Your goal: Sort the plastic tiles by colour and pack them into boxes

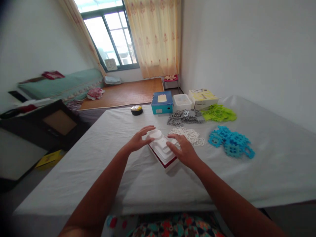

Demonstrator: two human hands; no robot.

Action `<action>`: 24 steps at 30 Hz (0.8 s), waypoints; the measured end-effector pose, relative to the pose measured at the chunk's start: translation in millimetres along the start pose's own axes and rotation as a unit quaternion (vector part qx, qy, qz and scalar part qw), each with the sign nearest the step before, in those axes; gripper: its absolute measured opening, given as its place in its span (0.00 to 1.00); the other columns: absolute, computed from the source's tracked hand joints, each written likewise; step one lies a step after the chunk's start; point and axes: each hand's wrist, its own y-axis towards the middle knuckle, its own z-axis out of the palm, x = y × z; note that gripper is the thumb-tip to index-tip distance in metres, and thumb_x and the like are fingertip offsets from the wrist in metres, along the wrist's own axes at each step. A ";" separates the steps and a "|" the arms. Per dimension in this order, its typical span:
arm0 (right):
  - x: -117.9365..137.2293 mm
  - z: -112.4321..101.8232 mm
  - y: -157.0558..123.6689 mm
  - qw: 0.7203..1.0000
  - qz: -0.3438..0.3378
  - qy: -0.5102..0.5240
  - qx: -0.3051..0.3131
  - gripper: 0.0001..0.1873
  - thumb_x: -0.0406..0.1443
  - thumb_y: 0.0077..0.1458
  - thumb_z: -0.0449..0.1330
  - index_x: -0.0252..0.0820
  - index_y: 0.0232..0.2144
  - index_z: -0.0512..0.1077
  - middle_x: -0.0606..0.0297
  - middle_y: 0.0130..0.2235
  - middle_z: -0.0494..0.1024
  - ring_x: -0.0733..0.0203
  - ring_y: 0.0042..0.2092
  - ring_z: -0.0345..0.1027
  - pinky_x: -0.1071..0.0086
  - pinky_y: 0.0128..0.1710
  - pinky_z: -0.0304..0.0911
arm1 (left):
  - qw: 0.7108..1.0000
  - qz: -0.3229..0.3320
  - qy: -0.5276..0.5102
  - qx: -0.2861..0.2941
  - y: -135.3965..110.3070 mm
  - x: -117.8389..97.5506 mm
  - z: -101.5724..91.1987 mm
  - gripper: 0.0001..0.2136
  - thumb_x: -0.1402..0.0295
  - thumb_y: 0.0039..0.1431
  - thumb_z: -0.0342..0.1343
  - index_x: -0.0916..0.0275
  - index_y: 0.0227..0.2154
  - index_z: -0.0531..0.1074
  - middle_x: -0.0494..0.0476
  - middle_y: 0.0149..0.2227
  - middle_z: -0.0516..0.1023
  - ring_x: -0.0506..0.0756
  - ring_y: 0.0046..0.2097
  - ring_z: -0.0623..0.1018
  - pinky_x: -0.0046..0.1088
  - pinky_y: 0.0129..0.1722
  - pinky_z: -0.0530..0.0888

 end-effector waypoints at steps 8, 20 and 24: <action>16.6 25.0 8.9 0.985 -0.086 -0.144 0.050 0.31 0.47 0.56 0.57 0.40 0.58 0.63 0.50 0.59 0.67 0.47 0.60 0.59 0.50 0.59 0.56 | 0.985 -0.094 -0.115 -0.094 -15.7 29.6 -2.4 0.22 0.52 0.61 0.50 0.63 0.49 0.75 0.62 0.51 0.77 0.60 0.54 0.73 0.42 0.57 0.67; 22.6 54.3 -8.4 0.972 -0.082 -0.218 0.027 0.34 0.39 0.56 0.56 0.43 0.64 0.56 0.50 0.63 0.60 0.42 0.61 0.58 0.50 0.57 0.60 | 0.971 -0.120 -0.199 -0.050 -21.6 35.2 22.8 0.20 0.56 0.60 0.50 0.60 0.50 0.74 0.57 0.49 0.78 0.59 0.50 0.75 0.39 0.52 0.71; 24.7 55.7 -7.1 0.971 -0.076 -0.227 0.025 0.34 0.39 0.56 0.56 0.43 0.64 0.56 0.49 0.63 0.60 0.41 0.60 0.58 0.49 0.57 0.59 | 0.966 -0.135 -0.211 -0.069 -22.8 30.5 22.7 0.19 0.57 0.59 0.51 0.59 0.49 0.74 0.56 0.50 0.78 0.59 0.51 0.75 0.39 0.51 0.71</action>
